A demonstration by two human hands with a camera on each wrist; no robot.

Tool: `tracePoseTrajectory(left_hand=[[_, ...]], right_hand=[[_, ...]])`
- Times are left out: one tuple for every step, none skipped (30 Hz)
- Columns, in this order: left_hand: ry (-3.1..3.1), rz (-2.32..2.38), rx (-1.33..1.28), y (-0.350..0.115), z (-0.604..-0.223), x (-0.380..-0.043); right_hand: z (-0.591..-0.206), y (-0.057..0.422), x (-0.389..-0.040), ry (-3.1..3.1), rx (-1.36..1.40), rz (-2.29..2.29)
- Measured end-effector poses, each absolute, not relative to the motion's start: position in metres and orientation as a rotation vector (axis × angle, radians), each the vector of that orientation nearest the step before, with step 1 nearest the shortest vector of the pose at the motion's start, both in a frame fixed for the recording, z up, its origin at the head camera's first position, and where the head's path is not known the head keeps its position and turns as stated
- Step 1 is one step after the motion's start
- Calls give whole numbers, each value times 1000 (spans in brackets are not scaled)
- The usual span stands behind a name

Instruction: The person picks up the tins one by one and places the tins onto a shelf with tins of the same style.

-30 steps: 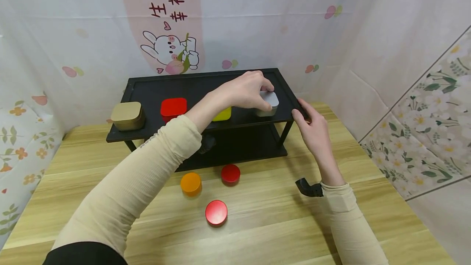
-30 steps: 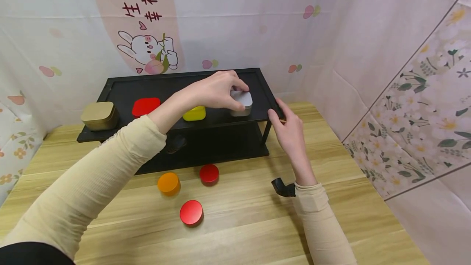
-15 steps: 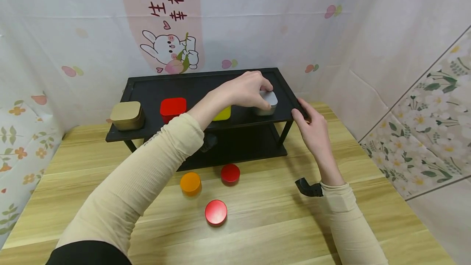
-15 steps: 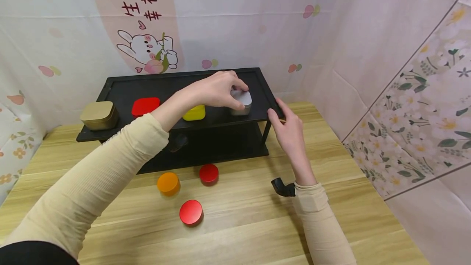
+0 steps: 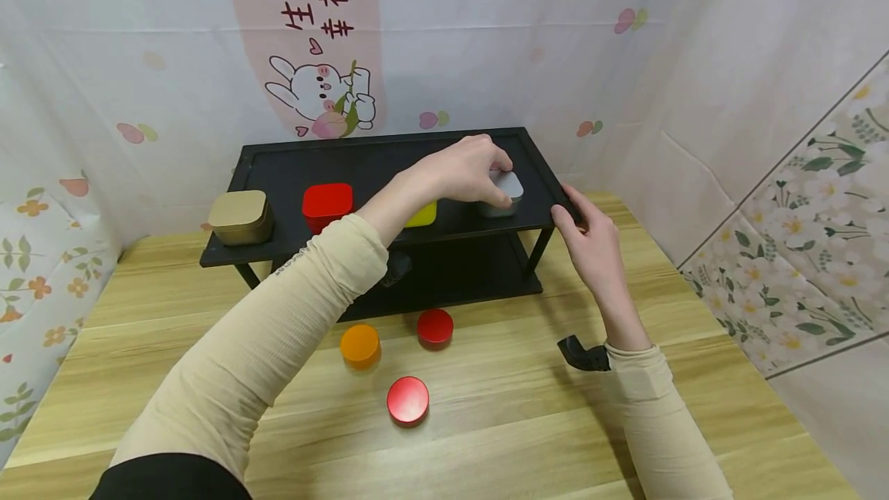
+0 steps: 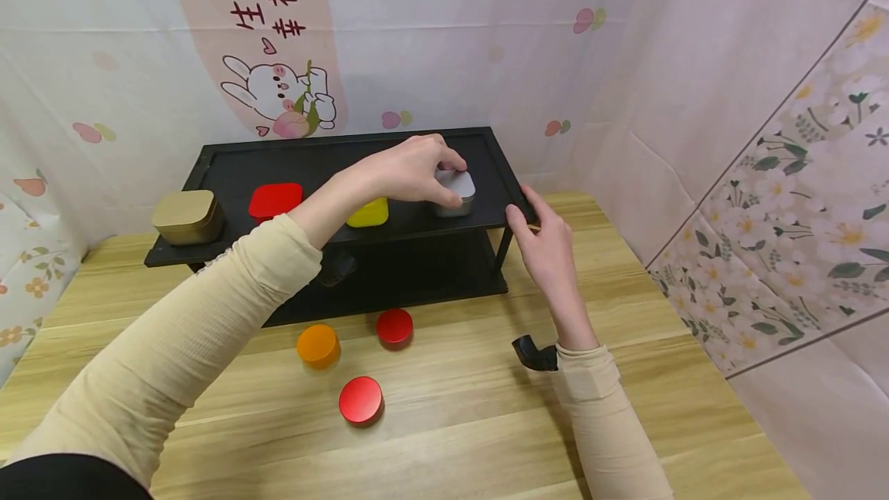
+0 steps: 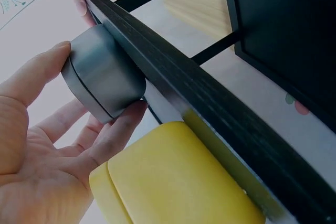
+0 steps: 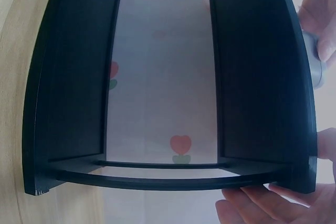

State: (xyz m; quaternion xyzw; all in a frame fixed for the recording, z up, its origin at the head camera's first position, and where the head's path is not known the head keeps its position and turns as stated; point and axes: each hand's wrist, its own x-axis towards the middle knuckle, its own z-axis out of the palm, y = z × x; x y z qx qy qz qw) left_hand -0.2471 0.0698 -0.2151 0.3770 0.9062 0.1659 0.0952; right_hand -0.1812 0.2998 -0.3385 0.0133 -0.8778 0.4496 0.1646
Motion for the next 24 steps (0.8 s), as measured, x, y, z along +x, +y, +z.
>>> tracePoseTrajectory(left_hand=[[2690, 485, 1117, 70, -215, -247], [2694, 478, 1119, 70, -215, -246], [2696, 473, 1121, 70, -215, -246], [2698, 468, 1121, 70, -215, -246], [2700, 466, 1123, 70, -215, -245], [2701, 466, 1124, 70, -216, -246], [2702, 468, 1122, 70, -216, -246], [2701, 468, 1124, 70, -216, -246], [2700, 471, 1117, 70, -216, -246], [2701, 475, 1105, 70, -216, -245], [2701, 480, 1091, 70, -216, -245], [2702, 483, 1076, 69, -216, -245], [2703, 488, 1059, 69, -215, -244], [2706, 491, 1046, 68, -215, -244], [2708, 496, 1030, 68, -214, -243], [2710, 499, 1019, 67, -214, -243], [2713, 500, 1014, 66, -214, -242], [2714, 503, 1014, 65, -213, -242], [2717, 506, 1013, 64, -213, -242], [2719, 509, 1013, 63, -213, -241], [2720, 518, 1014, 62, -212, -241], [2723, 527, 1016, 61, -212, -240], [2727, 538, 1022, 60, -212, -239], [2730, 550, 1028, 58, -211, -238]], right_hand=[[-338, 300, -181, -2503, 38, 1282], [-338, 300, -181, -2504, 38, 1281], [-338, 300, -181, -2505, 36, 1282], [-338, 300, -181, -2506, 36, 1283], [-338, 300, -181, -2506, 36, 1282], [-339, 300, -181, -2507, 35, 1281], [-339, 300, -181, -2507, 35, 1279], [-339, 300, -181, -2507, 35, 1278], [-339, 300, -181, -2508, 34, 1278], [-339, 300, -181, -2508, 34, 1278], [-338, 299, -181, -2509, 33, 1277], [-338, 299, -181, -2509, 31, 1278], [-338, 299, -181, -2510, 30, 1279], [-338, 299, -181, -2510, 29, 1279], [-338, 299, -181, -2510, 28, 1279], [-338, 299, -181, -2510, 28, 1280], [-338, 299, -181, -2509, 28, 1280], [-338, 299, -181, -2508, 28, 1280], [-338, 299, -180, -2507, 29, 1280], [-337, 299, -180, -2506, 28, 1279], [-337, 299, -180, -2507, 27, 1278], [-337, 299, -180, -2508, 26, 1276], [-337, 299, -180, -2510, 25, 1273], [-338, 299, -180, -2512, 25, 1272]])
